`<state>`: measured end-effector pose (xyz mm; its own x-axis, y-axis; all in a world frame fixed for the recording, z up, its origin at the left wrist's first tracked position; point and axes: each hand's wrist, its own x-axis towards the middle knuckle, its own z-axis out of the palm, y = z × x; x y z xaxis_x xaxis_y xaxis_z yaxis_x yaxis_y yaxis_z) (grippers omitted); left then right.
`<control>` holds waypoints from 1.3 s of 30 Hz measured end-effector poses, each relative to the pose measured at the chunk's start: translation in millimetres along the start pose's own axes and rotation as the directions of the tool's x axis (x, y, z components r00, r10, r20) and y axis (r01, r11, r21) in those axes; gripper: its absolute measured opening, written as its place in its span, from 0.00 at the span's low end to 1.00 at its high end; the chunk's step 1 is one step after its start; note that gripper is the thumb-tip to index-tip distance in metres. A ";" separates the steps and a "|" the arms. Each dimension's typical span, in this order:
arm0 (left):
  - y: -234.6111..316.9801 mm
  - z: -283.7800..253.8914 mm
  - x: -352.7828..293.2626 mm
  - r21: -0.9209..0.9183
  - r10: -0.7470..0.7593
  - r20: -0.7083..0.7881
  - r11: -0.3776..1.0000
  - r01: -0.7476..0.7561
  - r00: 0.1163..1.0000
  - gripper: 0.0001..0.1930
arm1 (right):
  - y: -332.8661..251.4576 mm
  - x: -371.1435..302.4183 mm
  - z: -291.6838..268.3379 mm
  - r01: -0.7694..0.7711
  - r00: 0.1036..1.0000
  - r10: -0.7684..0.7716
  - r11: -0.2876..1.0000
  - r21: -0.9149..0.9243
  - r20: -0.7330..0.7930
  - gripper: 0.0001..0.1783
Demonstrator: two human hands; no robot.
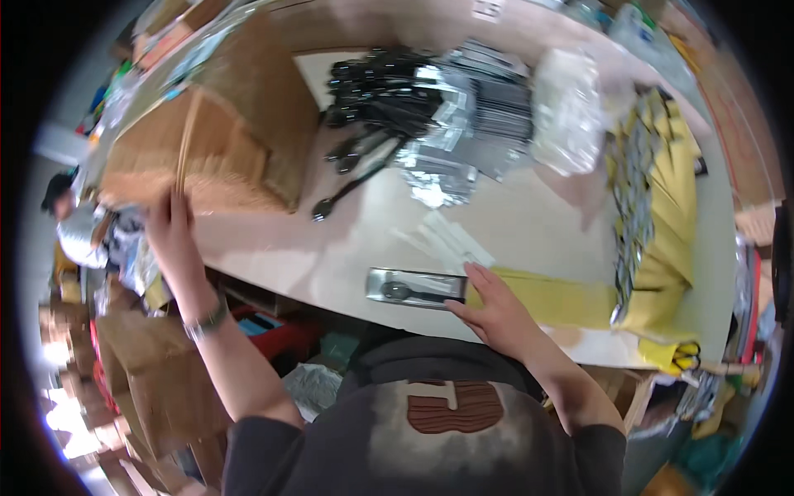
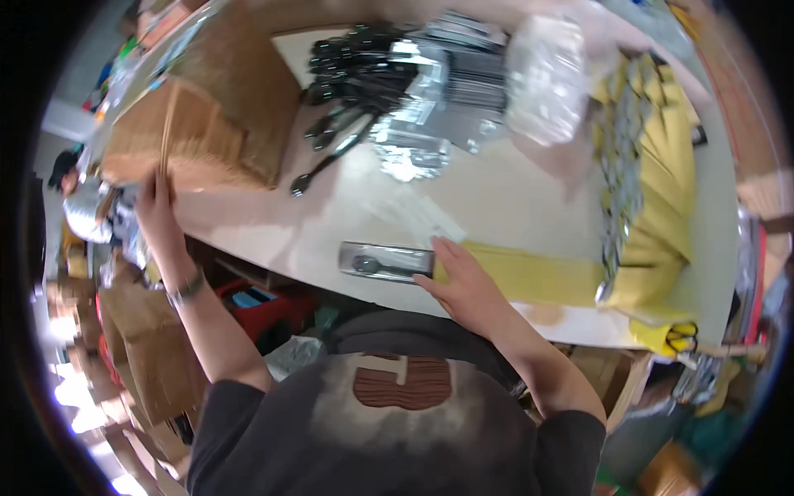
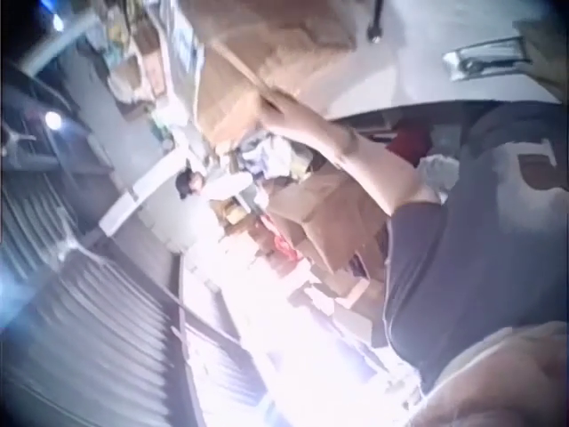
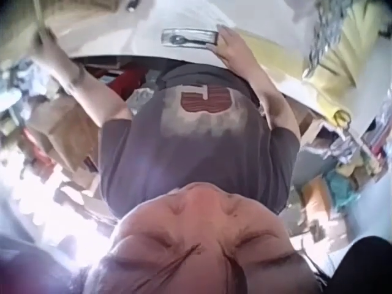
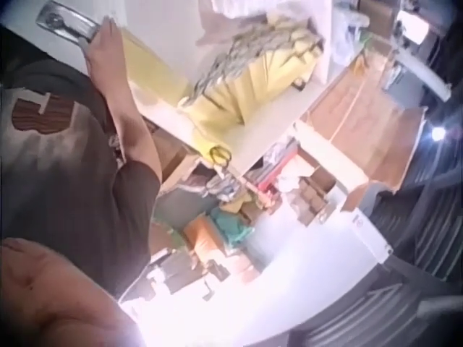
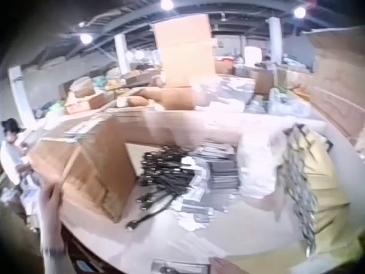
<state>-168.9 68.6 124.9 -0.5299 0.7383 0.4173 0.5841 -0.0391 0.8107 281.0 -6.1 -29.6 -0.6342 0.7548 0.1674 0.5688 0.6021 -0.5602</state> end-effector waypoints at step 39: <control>5.4 115.0 -199.9 0.003 -0.064 0.983 0.945 0.326 0.174 0.23 | 60.5 -32.1 -126.8 -0.077 0.990 0.028 0.930 -0.361 -0.140 0.20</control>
<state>10.9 -1.8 -1.3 0.4746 0.7929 -0.3823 0.3812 0.2063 0.9012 402.1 39.0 34.0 -0.5386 0.8002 0.2639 0.7664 0.5954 -0.2411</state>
